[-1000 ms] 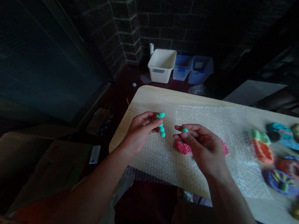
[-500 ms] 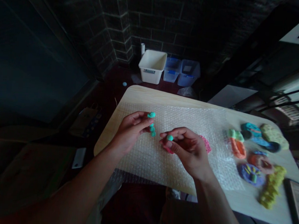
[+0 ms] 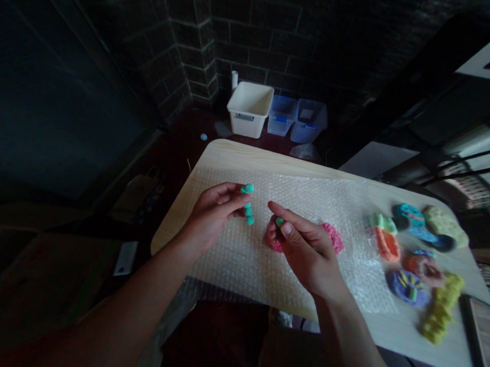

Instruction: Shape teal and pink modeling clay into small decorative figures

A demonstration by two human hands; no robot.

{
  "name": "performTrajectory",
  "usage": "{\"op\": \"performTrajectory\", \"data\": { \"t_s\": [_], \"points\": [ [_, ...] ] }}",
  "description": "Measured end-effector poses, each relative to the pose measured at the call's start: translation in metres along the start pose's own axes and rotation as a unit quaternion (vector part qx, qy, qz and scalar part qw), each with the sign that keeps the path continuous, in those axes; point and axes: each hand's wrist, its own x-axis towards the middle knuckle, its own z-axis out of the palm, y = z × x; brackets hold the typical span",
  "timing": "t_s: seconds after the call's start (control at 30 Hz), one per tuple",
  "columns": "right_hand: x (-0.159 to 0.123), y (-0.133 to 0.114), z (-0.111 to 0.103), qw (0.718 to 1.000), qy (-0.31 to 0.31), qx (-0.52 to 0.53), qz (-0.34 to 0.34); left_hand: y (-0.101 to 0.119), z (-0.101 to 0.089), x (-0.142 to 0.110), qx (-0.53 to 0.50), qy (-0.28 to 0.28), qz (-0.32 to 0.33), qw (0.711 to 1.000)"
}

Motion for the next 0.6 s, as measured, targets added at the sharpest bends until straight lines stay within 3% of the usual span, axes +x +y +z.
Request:
{"op": "performTrajectory", "data": {
  "t_s": [0.23, 0.43, 0.6],
  "points": [
    [0.000, -0.005, 0.000, 0.999, -0.022, -0.026, 0.003, -0.001, -0.001, 0.001, -0.005, -0.006, 0.001, 1.000],
    [0.000, -0.012, 0.011, 0.996, -0.027, 0.059, 0.056, 0.000, -0.001, 0.001, -0.003, 0.001, -0.002, 1.000],
    [0.001, -0.008, 0.009, 0.995, -0.005, 0.075, 0.059, 0.002, 0.000, 0.000, -0.001, 0.000, -0.006, 1.000]
  ]
}}
